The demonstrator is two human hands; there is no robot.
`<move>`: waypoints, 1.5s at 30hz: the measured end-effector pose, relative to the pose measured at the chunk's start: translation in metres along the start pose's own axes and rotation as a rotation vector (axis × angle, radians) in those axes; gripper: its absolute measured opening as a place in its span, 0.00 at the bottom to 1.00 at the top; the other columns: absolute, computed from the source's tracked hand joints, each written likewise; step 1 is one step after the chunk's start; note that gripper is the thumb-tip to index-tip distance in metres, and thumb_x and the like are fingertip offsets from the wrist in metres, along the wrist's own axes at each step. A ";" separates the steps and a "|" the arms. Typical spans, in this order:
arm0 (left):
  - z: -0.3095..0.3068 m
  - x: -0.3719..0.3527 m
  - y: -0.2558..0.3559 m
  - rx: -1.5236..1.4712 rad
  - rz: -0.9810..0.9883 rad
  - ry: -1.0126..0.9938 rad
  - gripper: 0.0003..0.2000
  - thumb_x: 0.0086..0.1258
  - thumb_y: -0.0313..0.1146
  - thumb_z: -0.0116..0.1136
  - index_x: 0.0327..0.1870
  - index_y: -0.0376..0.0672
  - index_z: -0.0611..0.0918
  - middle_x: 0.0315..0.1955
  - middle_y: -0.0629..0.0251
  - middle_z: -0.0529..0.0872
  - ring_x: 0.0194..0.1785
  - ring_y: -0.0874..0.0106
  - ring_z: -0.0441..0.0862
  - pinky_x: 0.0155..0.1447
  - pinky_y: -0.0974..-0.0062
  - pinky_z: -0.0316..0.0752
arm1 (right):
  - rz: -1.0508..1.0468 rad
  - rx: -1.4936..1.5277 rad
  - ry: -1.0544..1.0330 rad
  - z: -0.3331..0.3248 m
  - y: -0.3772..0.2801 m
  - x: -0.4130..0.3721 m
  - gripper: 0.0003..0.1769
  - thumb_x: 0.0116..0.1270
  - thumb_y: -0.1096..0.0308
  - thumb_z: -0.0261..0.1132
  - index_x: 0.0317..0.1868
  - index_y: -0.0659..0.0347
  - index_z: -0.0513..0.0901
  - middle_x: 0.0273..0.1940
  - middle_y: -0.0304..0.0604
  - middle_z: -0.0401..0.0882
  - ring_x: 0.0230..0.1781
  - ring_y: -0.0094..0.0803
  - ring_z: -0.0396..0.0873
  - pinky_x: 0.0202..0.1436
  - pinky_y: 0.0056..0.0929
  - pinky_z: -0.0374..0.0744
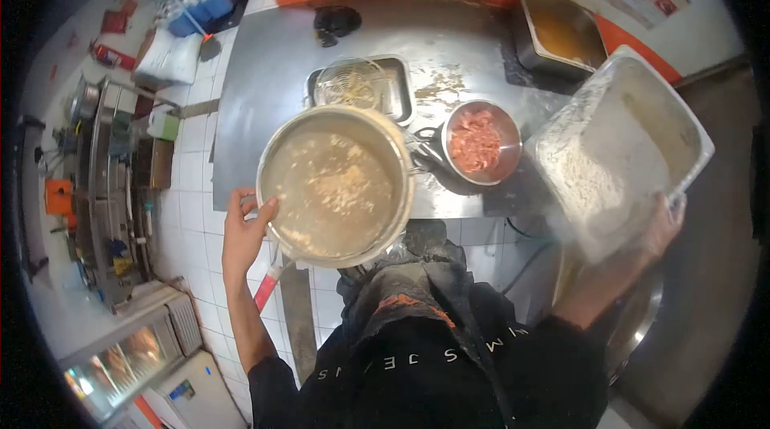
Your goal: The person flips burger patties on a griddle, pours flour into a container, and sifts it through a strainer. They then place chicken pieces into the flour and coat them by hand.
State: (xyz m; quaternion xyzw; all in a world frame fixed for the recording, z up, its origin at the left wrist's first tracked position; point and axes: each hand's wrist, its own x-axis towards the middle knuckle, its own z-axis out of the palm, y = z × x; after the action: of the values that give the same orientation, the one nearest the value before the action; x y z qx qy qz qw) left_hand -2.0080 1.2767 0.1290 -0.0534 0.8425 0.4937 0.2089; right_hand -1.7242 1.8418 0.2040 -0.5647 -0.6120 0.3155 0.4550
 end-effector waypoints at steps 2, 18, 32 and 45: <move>-0.006 -0.011 -0.002 0.001 0.062 -0.048 0.24 0.72 0.39 0.65 0.59 0.34 0.71 0.49 0.49 0.85 0.40 0.70 0.87 0.38 0.75 0.78 | -0.269 0.192 -0.207 -0.023 -0.004 0.012 0.21 0.66 0.73 0.66 0.58 0.68 0.77 0.47 0.46 0.83 0.44 0.31 0.80 0.50 0.25 0.78; -0.036 -0.077 -0.006 -0.164 0.396 0.141 0.20 0.74 0.32 0.60 0.63 0.36 0.72 0.60 0.48 0.80 0.65 0.63 0.77 0.69 0.66 0.69 | -0.821 0.602 -0.566 0.090 -0.180 -0.143 0.24 0.63 0.76 0.68 0.60 0.69 0.79 0.47 0.45 0.84 0.46 0.30 0.83 0.54 0.27 0.81; -0.013 -0.012 0.011 -0.471 0.592 0.017 0.20 0.81 0.34 0.51 0.67 0.30 0.73 0.57 0.55 0.82 0.61 0.68 0.79 0.68 0.69 0.71 | -1.116 0.424 -0.706 0.120 -0.212 -0.288 0.10 0.58 0.85 0.67 0.37 0.63 0.81 0.32 0.31 0.80 0.31 0.19 0.75 0.35 0.23 0.75; 0.003 0.021 -0.022 -0.672 0.398 -0.011 0.20 0.77 0.41 0.59 0.52 0.27 0.79 0.44 0.55 0.87 0.43 0.66 0.88 0.46 0.73 0.86 | -1.814 0.344 -0.427 0.119 -0.198 -0.303 0.21 0.45 0.73 0.77 0.42 0.59 0.82 0.27 0.44 0.79 0.26 0.48 0.79 0.30 0.43 0.75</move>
State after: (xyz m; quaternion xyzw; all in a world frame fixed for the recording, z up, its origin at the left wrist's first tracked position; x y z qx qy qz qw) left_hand -2.0193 1.2704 0.1019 0.0482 0.6267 0.7732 0.0844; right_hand -1.9290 1.5283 0.2751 0.2708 -0.8329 0.0238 0.4820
